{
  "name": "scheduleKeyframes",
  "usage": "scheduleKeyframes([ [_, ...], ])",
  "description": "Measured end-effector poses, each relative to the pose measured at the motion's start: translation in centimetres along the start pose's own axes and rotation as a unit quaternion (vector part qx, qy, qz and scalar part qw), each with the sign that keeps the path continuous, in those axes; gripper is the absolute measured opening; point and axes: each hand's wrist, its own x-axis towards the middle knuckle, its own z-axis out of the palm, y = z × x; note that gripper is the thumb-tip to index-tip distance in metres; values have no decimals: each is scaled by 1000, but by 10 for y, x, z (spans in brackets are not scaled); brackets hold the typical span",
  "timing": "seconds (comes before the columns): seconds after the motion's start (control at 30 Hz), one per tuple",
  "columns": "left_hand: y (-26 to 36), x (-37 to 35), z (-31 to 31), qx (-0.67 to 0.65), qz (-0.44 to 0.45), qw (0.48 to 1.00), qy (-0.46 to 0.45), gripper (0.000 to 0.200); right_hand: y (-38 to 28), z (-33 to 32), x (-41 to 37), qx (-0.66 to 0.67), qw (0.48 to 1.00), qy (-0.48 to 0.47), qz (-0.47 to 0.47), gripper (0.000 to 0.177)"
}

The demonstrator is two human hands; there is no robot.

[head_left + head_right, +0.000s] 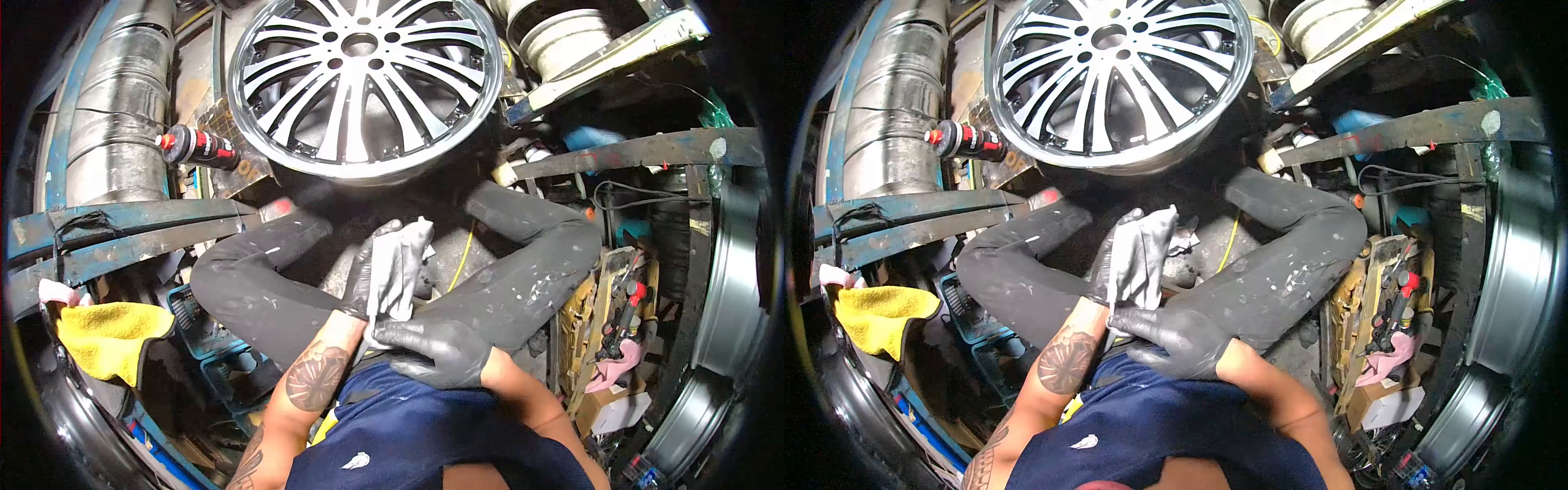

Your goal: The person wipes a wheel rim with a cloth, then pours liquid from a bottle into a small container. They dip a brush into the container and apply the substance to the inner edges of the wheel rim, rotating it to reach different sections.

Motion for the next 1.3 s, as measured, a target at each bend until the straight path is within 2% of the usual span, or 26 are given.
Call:
scheduleKeyframes([
  [0.07,-10,5,9,3,-2,999,38,53,12,-8,-6,-84,993,74,47,35],
  [0.1,-12,10,-3,-40,-40,996,64,54,16,-13,-6,-126,983,110,71,37],
  [0.13,-10,8,-15,77,-62,995,24,50,20,-20,1,-114,974,155,115,38],
  [0.23,-16,-14,6,154,-28,987,33,49,29,-39,36,-289,941,163,62,42],
  [0.3,-16,-23,7,180,-15,982,46,48,59,-36,36,-176,979,78,59,39],
  [0.33,-10,-23,6,170,-17,984,51,48,69,-34,34,-122,986,71,87,30],
  [0.4,1,-25,8,126,-22,989,72,48,60,-39,39,-45,974,131,182,20],
  [0.43,0,-25,11,-8,-20,995,97,51,62,-42,38,-36,961,155,227,18],
  [0.47,2,-23,9,76,25,991,107,56,69,-43,38,-35,953,188,236,23],
  [0.5,6,-20,15,80,-38,995,41,59,72,-47,41,-43,954,199,221,23],
  [0.57,9,-8,2,210,-9,977,-20,54,87,-53,47,-101,955,220,174,23],
  [0.6,17,0,29,416,23,906,78,42,92,-59,52,-135,955,235,124,24],
  [0.63,13,15,27,410,0,907,99,33,92,-70,58,-175,949,243,102,24],
  [0.7,7,40,45,530,60,837,125,26,104,-89,67,-263,919,289,60,26],
  [0.73,0,54,43,492,95,857,122,27,105,-99,73,-338,884,319,35,29],
  [0.77,-2,67,54,487,78,855,164,28,106,-110,77,-321,884,334,62,29],
  [0.83,-10,98,54,479,133,853,157,29,124,-122,85,-311,854,413,52,34],
  [0.9,-19,131,55,423,196,878,106,32,152,-133,93,-260,840,476,24,40],
  [0.93,-28,158,39,404,286,866,67,35,157,-141,99,-318,826,465,26,51],
  [0.97,-29,169,41,391,299,868,69,36,171,-141,108,-229,833,504,0,55],
  [1.03,-29,184,44,390,330,857,71,37,196,-143,117,-13,858,511,52,56],
  [1.07,-30,187,40,393,326,856,79,38,195,-141,120,4,858,508,81,54],
  [1.1,-30,187,36,396,323,855,88,39,204,-143,120,104,869,469,120,55],
  [1.17,-26,184,33,399,319,854,96,40,197,-143,124,142,880,425,158,60],
  [1.23,-21,176,35,398,315,856,97,40,195,-144,125,58,886,402,221,70],
  [1.3,-19,177,33,397,264,869,134,46,187,-152,125,-61,888,347,297,82],
])
